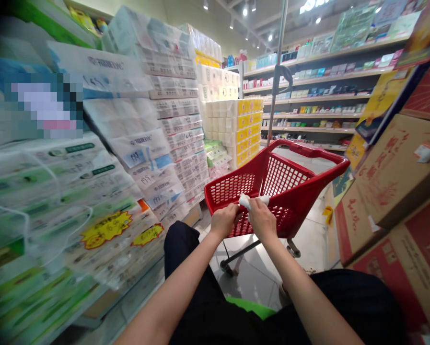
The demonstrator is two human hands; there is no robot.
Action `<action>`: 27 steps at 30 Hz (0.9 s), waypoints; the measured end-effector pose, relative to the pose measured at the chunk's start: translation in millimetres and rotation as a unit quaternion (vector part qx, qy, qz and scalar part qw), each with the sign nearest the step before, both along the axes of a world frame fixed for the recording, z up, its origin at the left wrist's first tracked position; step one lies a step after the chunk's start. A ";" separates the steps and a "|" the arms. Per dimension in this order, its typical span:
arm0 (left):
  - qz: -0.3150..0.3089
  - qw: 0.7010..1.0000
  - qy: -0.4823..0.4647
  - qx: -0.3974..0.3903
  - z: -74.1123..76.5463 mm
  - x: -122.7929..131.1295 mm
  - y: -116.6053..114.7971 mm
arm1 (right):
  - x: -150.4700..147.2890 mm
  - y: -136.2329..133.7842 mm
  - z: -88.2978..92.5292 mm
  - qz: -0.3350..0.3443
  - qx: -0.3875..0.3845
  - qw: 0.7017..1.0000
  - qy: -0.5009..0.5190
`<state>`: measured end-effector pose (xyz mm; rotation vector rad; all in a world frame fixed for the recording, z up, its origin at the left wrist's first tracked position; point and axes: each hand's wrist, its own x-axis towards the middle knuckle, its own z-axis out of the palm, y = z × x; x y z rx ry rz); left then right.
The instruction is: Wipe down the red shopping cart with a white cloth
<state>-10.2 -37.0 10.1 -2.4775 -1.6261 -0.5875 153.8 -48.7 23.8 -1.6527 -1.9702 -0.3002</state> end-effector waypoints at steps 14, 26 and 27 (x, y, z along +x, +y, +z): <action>-0.017 1.000 0.019 -0.001 1.9 -7.4 6.7 | 96.6 19.5 11.6 -0.048 0.016 0.999 0.022; 0.004 0.999 -0.011 -0.031 -0.7 -6.7 6.8 | -16.3 -9.5 -14.4 0.086 -0.003 0.996 0.002; 0.002 1.000 -0.009 -0.028 -0.6 -8.1 6.9 | -10.0 -8.1 -12.6 0.093 -0.003 0.996 -0.019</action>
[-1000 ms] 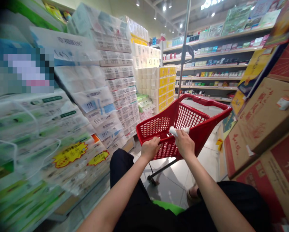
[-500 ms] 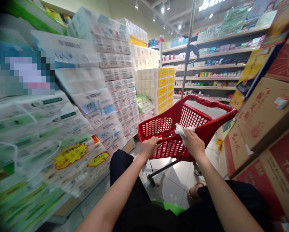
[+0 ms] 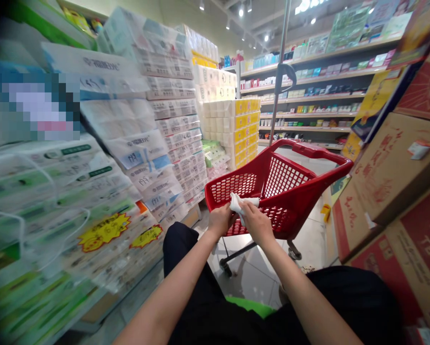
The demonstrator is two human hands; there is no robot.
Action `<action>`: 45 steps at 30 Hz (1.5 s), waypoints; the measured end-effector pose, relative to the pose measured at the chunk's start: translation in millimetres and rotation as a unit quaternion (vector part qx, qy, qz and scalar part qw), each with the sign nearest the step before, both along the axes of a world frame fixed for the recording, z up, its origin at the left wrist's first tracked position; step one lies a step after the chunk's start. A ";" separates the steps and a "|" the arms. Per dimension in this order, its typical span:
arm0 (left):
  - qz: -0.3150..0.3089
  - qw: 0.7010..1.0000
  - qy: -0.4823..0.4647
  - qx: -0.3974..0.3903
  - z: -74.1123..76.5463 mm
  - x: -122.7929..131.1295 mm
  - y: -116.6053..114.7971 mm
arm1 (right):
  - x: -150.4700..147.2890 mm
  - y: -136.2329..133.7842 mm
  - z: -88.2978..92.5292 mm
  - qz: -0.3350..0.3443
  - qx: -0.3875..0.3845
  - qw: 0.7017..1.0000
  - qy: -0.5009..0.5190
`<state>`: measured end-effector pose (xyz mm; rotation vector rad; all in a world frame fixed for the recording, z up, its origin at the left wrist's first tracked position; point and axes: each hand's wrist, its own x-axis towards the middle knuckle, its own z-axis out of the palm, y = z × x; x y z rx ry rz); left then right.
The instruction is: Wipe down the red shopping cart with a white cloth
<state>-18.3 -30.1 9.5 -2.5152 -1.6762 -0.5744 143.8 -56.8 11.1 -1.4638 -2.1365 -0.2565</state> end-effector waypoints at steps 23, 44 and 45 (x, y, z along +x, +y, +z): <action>-0.021 1.000 -0.006 0.021 -0.6 -6.4 0.7 | 34.9 3.9 11.1 0.001 0.003 0.999 -0.038; -0.005 1.000 0.005 0.002 2.1 -3.2 -0.5 | 21.8 -3.2 10.0 0.011 -0.007 0.999 0.047; -0.009 1.000 0.005 0.006 2.2 -2.8 -0.8 | 34.6 -1.0 13.3 -0.002 -0.009 0.999 0.040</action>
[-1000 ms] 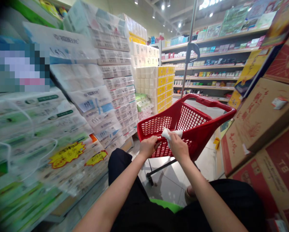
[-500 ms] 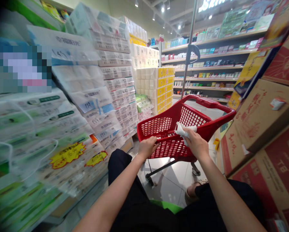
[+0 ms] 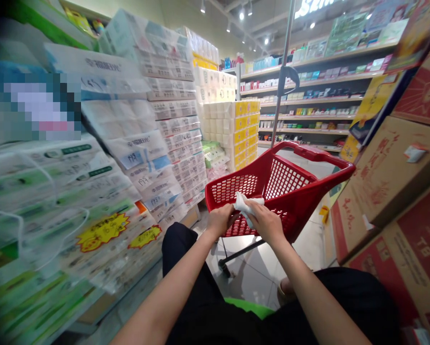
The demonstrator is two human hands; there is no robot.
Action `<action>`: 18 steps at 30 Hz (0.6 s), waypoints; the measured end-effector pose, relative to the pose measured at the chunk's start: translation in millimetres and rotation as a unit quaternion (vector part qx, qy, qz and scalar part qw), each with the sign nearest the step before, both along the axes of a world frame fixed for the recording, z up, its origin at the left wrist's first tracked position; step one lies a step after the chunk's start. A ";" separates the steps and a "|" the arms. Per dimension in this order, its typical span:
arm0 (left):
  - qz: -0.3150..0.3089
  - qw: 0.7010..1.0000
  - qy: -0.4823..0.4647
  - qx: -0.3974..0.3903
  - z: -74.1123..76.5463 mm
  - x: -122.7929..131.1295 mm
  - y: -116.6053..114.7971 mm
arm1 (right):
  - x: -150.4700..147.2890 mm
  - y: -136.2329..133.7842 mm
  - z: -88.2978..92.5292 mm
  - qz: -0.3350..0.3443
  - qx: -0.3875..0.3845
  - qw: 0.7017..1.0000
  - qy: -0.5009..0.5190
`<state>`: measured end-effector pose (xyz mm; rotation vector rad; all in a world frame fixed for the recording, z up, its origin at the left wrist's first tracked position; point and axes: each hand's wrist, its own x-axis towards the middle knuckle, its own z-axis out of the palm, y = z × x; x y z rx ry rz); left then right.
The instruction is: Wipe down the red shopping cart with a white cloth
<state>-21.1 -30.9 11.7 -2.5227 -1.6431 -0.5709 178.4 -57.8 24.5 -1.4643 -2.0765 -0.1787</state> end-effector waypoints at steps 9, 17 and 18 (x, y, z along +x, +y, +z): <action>-0.009 1.000 -0.003 0.016 -3.7 7.3 1.2 | 61.0 16.3 5.9 -0.129 0.038 0.990 0.028; -0.001 1.000 -0.003 -0.012 -3.9 7.9 0.5 | -39.0 -9.0 -18.6 -0.011 0.023 0.998 0.050; -0.004 1.000 -0.001 -0.011 -4.0 6.8 0.4 | -39.8 -10.1 -17.7 -0.002 0.021 0.999 0.041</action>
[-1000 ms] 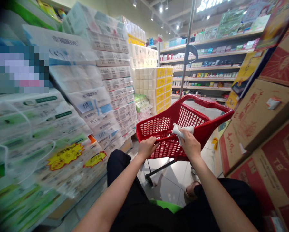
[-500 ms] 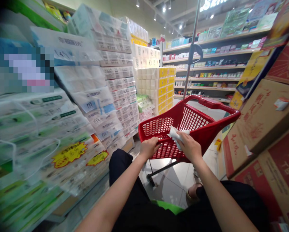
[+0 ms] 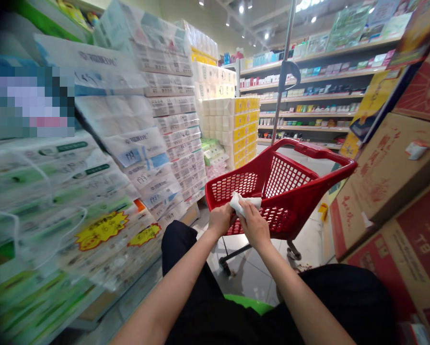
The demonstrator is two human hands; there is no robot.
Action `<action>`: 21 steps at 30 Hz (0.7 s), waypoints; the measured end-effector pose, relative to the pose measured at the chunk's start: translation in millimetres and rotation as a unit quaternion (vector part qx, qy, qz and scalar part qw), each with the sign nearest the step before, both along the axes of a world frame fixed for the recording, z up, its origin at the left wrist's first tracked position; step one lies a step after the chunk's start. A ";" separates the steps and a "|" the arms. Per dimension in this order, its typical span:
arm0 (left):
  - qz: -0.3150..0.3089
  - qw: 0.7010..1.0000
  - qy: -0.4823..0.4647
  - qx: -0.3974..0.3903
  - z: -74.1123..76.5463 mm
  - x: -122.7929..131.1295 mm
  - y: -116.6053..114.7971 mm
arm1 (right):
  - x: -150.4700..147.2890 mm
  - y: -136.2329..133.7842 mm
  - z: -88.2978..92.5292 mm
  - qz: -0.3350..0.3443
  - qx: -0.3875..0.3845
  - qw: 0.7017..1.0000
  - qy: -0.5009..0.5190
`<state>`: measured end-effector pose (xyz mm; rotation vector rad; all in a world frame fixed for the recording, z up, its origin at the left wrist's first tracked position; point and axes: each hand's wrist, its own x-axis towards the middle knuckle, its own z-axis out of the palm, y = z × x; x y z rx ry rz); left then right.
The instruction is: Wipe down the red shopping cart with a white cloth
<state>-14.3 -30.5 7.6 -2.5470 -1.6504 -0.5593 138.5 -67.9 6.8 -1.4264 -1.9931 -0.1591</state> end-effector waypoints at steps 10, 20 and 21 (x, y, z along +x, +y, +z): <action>-0.006 0.999 0.004 0.045 -2.0 1.7 -1.1 | 93.2 25.7 29.4 -0.120 0.016 0.989 -0.087; 0.009 1.000 -0.005 0.022 0.2 5.0 -4.4 | 11.7 2.7 5.6 -0.074 -0.017 0.996 -0.046; 0.012 1.000 -0.005 0.018 0.8 4.5 -4.9 | 7.6 0.0 4.6 -0.061 -0.018 0.997 -0.049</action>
